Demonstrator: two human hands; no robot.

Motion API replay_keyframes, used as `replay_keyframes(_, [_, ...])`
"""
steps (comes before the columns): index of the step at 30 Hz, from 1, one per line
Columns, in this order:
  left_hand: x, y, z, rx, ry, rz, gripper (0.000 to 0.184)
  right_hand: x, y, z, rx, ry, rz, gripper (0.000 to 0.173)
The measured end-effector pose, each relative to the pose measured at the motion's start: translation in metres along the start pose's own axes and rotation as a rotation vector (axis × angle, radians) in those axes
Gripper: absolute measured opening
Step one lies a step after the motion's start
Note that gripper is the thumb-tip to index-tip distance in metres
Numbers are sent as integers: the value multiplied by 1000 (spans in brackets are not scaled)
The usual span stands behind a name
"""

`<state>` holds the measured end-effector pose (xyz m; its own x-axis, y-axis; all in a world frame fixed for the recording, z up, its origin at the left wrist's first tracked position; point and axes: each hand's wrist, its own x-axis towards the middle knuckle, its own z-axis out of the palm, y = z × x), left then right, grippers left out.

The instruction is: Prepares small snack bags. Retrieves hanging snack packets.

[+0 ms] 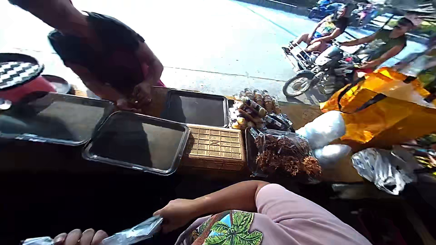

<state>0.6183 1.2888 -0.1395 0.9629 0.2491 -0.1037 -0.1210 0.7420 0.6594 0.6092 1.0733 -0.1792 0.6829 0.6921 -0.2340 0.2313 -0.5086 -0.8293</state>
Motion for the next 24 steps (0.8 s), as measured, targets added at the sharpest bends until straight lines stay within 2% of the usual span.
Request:
replay_keyframes(3, [-47,49,-41,63,285,242,50,12,2,42,-31,-201,-53,20])
replay_keyframes(5, [-84,81,-62,85,508,382,43,18,-18,61,-46,-341,-73,23])
replay_keyframes(7, [-123,112,-90,63,712,463,36,28,-45,92,-47,-381,-129,24])
replay_keyframes(9, [-165,133,-126,45,845,496,33,38,-76,132,-80,-374,-198,24])
replay_keyframes(13, [-263,160,-189,57,907,449,33,57,-148,225,-134,-384,-402,27])
replay_keyframes(16, [-344,163,-236,111,847,376,31,67,-184,307,-48,-432,-535,24])
replay_keyframes(18, [-397,162,-261,136,875,348,29,71,-207,356,-15,-495,-581,22])
replay_keyframes(21, [-469,165,-286,67,1090,408,29,89,-253,417,-16,-582,-653,20])
replay_keyframes(24, [-530,164,-307,2,1320,545,32,125,-315,467,-6,-645,-821,20])
